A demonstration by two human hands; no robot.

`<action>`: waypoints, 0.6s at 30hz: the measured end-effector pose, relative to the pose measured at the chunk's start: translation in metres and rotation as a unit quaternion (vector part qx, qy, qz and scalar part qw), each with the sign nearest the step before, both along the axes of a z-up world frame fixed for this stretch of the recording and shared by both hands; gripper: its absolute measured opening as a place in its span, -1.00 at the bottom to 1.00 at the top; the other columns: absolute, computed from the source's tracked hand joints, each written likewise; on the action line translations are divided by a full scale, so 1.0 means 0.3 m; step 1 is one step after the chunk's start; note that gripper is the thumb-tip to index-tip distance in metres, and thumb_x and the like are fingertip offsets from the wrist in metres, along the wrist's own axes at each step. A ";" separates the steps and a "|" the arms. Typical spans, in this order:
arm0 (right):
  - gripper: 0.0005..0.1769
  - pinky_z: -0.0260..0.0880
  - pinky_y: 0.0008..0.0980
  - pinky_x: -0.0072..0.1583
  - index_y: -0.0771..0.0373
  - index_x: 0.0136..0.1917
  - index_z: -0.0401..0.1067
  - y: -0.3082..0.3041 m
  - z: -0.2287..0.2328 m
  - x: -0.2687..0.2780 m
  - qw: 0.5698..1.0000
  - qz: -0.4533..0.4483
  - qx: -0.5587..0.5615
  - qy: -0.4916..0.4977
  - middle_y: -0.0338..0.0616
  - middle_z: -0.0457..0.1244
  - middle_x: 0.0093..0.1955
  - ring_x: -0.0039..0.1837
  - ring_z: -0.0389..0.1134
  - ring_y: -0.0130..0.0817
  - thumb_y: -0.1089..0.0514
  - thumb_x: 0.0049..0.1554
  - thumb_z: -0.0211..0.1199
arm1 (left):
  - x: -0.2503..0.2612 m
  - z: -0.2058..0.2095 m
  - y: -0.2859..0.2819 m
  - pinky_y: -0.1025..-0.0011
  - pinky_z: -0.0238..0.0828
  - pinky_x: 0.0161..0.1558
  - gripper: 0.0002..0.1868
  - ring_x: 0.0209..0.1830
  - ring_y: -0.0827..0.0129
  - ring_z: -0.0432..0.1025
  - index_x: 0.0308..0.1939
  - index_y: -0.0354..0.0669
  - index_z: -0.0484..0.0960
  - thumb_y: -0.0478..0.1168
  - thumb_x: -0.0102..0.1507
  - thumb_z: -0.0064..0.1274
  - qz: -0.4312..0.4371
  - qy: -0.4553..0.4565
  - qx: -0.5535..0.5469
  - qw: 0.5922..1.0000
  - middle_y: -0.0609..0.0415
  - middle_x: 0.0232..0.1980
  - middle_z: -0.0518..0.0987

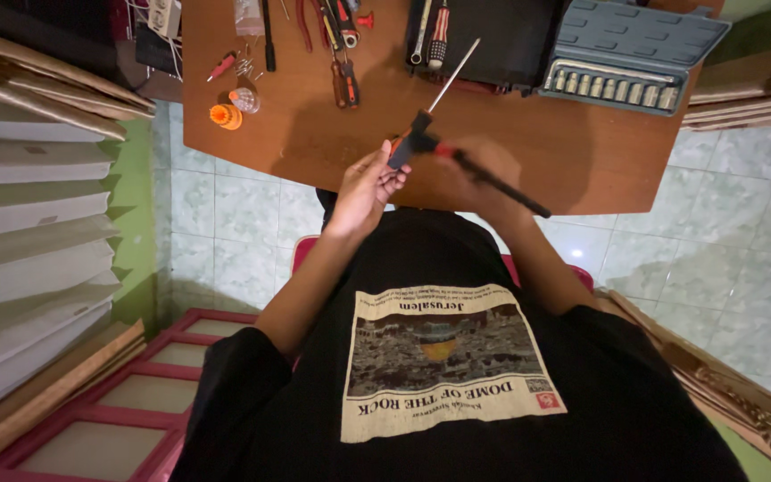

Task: The person wipes a wrench, a screwdriver, and a brush with a black cloth on a wooden table, then places them into a black toolbox. The person also wipes a screwdriver with a brush and places it in the toolbox.

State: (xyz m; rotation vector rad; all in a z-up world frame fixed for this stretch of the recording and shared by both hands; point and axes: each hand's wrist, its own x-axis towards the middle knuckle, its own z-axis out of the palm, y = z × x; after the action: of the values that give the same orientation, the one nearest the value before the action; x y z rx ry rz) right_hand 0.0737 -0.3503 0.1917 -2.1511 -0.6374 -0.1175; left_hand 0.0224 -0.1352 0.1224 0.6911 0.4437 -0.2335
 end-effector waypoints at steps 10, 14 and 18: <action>-0.74 0.44 -0.30 -0.04 0.22 0.09 0.51 0.002 -0.024 0.017 0.996 -0.032 -0.001 -0.085 -0.06 0.39 -0.04 -0.09 0.43 -0.19 0.17 0.19 0.50 | -0.001 0.017 0.011 0.50 0.38 -0.23 -0.60 -0.32 0.44 0.45 0.02 -0.37 0.62 -0.03 0.45 -0.02 -0.015 -0.004 0.020 1.000 0.01 -0.27 0.61; -0.78 0.45 -0.37 -0.06 0.23 0.16 0.49 -0.013 -0.022 0.034 0.992 -0.095 0.078 -0.035 -0.10 0.39 -0.03 -0.10 0.46 -0.31 0.18 0.30 0.44 | -0.006 0.013 0.023 0.51 0.37 -0.24 -0.58 -0.33 0.47 0.43 0.06 -0.37 0.63 -0.02 0.44 -0.03 -0.007 -0.004 0.036 0.999 0.04 -0.28 0.60; -0.80 0.37 -0.38 -0.13 0.24 0.06 0.53 0.010 -0.064 0.007 0.999 -0.008 0.045 -0.027 -0.06 0.40 -0.10 -0.19 0.40 -0.30 0.17 0.21 0.46 | -0.006 -0.018 0.030 0.48 0.39 -0.24 -0.57 -0.33 0.43 0.44 0.03 -0.42 0.61 -0.02 0.46 -0.02 0.004 0.017 0.053 0.998 0.02 -0.27 0.61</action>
State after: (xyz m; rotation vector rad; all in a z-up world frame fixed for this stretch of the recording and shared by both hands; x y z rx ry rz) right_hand 0.0758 -0.3474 0.1724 -2.0732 -0.6344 -0.2104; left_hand 0.0205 -0.1262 0.1171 0.7910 0.4929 -0.2158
